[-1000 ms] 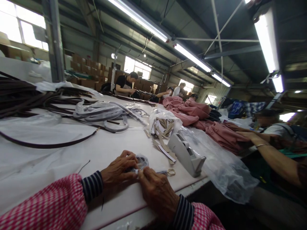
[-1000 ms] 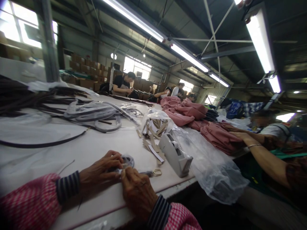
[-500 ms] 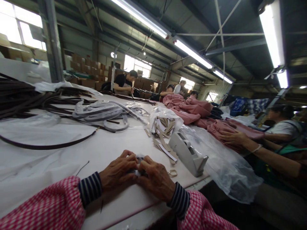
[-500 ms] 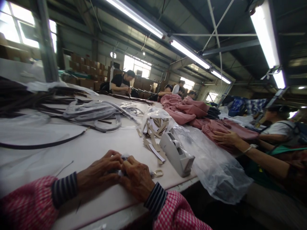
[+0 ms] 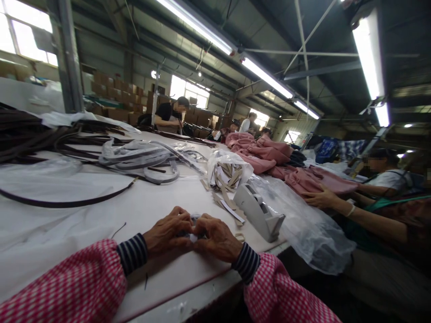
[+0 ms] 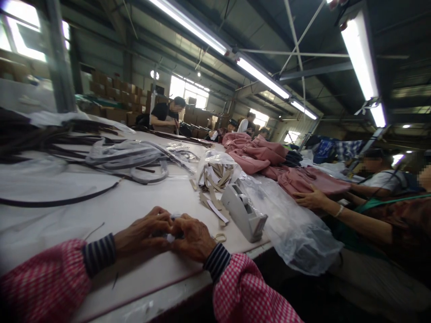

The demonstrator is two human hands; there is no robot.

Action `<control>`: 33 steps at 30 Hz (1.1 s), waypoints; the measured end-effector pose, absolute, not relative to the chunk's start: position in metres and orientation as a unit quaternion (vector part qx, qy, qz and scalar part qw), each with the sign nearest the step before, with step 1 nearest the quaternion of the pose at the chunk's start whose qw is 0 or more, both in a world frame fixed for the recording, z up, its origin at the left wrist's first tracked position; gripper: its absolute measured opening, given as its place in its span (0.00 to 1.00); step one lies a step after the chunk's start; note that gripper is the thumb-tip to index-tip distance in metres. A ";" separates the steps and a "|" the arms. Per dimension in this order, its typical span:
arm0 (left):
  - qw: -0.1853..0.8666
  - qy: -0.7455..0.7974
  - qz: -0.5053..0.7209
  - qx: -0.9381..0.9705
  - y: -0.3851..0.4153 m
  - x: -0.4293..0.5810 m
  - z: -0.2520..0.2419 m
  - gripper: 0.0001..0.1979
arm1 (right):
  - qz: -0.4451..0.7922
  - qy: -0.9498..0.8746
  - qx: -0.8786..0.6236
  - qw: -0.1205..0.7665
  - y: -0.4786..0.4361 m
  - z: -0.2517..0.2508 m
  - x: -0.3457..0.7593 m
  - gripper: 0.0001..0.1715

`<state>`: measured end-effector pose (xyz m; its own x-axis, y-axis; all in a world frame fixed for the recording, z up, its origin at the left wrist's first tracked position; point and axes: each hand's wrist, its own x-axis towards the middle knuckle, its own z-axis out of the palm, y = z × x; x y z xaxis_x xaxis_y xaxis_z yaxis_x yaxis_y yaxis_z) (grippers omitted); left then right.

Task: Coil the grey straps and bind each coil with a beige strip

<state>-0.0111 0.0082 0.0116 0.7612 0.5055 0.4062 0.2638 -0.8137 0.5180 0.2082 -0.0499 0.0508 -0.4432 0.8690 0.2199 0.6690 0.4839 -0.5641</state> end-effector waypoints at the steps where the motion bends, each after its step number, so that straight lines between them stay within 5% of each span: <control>1: 0.218 0.209 0.273 0.913 0.008 -0.011 0.012 0.16 | 0.197 -0.825 -0.469 0.246 -0.050 0.051 0.207 0.11; 13: 0.149 0.248 0.247 0.925 -0.008 -0.002 0.014 0.12 | 0.151 -0.821 -0.473 0.282 -0.069 0.079 0.244 0.11; 19: 0.147 0.233 0.281 0.919 -0.004 -0.003 0.007 0.11 | 0.044 -0.669 -0.662 0.335 -0.069 0.126 0.368 0.08; 33: 0.118 0.221 0.341 0.906 -0.010 -0.001 0.009 0.11 | 0.159 -0.562 -0.728 0.360 -0.072 0.112 0.430 0.19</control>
<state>-0.0011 -0.0104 0.0093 0.6699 0.4807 0.5658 0.3204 -0.8747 0.3637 0.4297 -0.0724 0.1122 0.3188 0.9319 0.1730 0.7033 -0.1102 -0.7023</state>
